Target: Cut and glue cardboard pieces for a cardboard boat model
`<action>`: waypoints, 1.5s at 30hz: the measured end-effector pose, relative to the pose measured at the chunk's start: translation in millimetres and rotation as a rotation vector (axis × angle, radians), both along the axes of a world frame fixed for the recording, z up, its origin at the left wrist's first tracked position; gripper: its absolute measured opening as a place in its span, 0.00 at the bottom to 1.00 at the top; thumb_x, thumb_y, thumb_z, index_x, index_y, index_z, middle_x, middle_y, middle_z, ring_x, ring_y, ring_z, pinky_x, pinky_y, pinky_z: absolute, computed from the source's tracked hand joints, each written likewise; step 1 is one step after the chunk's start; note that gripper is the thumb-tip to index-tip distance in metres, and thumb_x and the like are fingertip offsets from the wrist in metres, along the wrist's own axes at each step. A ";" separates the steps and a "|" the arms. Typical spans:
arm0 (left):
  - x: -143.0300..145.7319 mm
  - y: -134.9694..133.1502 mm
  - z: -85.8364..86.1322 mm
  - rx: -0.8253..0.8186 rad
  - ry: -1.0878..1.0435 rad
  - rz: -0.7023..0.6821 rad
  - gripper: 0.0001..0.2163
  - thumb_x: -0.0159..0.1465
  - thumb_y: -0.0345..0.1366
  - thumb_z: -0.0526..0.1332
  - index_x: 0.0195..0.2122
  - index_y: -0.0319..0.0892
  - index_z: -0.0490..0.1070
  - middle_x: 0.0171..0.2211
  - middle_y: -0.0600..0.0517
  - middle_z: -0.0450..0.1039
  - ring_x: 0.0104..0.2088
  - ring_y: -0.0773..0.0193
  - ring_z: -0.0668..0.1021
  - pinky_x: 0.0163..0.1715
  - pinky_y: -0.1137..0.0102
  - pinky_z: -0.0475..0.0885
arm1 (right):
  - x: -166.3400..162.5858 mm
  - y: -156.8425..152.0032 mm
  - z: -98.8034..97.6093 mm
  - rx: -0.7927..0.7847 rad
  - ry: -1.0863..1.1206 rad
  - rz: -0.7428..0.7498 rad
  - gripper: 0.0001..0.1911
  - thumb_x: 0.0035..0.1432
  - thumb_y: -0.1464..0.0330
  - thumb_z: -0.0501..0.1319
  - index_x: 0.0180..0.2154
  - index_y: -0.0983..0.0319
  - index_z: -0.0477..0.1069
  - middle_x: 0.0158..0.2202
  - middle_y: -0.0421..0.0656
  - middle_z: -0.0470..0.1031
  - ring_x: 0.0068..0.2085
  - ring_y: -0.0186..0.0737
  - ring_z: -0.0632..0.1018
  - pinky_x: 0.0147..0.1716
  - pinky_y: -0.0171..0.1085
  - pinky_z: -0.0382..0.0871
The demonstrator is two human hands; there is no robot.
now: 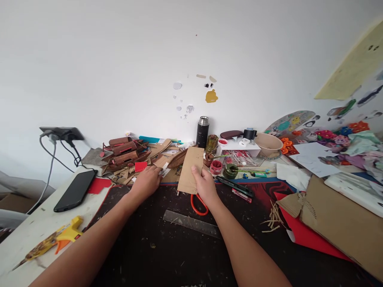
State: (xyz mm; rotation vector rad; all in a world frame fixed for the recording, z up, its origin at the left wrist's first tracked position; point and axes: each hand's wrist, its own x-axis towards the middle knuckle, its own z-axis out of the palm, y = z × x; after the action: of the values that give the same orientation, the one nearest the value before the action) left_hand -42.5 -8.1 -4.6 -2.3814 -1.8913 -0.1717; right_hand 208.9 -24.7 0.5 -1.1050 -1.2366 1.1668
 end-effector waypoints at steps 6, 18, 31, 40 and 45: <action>-33.0 11.3 4.2 0.021 0.051 0.056 0.18 0.73 0.37 0.51 0.47 0.43 0.82 0.48 0.38 0.83 0.53 0.43 0.79 0.52 0.55 0.73 | -2.6 -2.9 0.3 0.032 -0.067 0.000 0.28 0.64 0.42 0.61 0.36 0.61 0.77 0.41 0.52 0.85 0.47 0.57 0.82 0.43 0.45 0.78; -36.8 33.9 11.0 0.073 0.104 0.005 0.23 0.68 0.31 0.53 0.61 0.43 0.77 0.55 0.38 0.80 0.55 0.42 0.75 0.54 0.54 0.71 | -6.3 -10.2 7.1 0.069 -0.170 0.038 0.25 0.67 0.46 0.59 0.34 0.60 0.76 0.36 0.48 0.84 0.40 0.52 0.81 0.37 0.41 0.73; -28.8 66.2 16.5 0.044 0.192 -0.282 0.15 0.68 0.29 0.57 0.50 0.46 0.79 0.56 0.40 0.79 0.58 0.48 0.76 0.58 0.57 0.65 | -8.8 -17.4 10.2 0.122 -0.340 0.054 0.21 0.72 0.50 0.59 0.35 0.59 0.77 0.38 0.48 0.85 0.40 0.51 0.81 0.37 0.40 0.68; -36.5 40.7 36.6 0.111 0.331 -0.358 0.11 0.70 0.26 0.56 0.40 0.42 0.78 0.40 0.42 0.79 0.45 0.49 0.79 0.45 0.58 0.67 | -10.1 -21.9 11.9 0.139 -0.561 0.123 0.22 0.75 0.54 0.58 0.31 0.60 0.73 0.30 0.46 0.79 0.34 0.44 0.76 0.32 0.37 0.59; -35.2 20.6 32.3 0.117 0.372 -0.352 0.10 0.69 0.25 0.58 0.39 0.41 0.78 0.37 0.42 0.79 0.41 0.49 0.79 0.40 0.58 0.66 | -10.7 -22.3 11.4 0.135 -0.613 0.121 0.23 0.75 0.53 0.58 0.31 0.60 0.72 0.30 0.45 0.78 0.33 0.44 0.75 0.31 0.37 0.58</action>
State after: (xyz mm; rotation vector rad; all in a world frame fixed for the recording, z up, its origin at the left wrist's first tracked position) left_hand -77.7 12.5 27.7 -2.4372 -1.2637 0.1267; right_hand 198.2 -47.1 11.9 -1.3497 -1.8428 0.8345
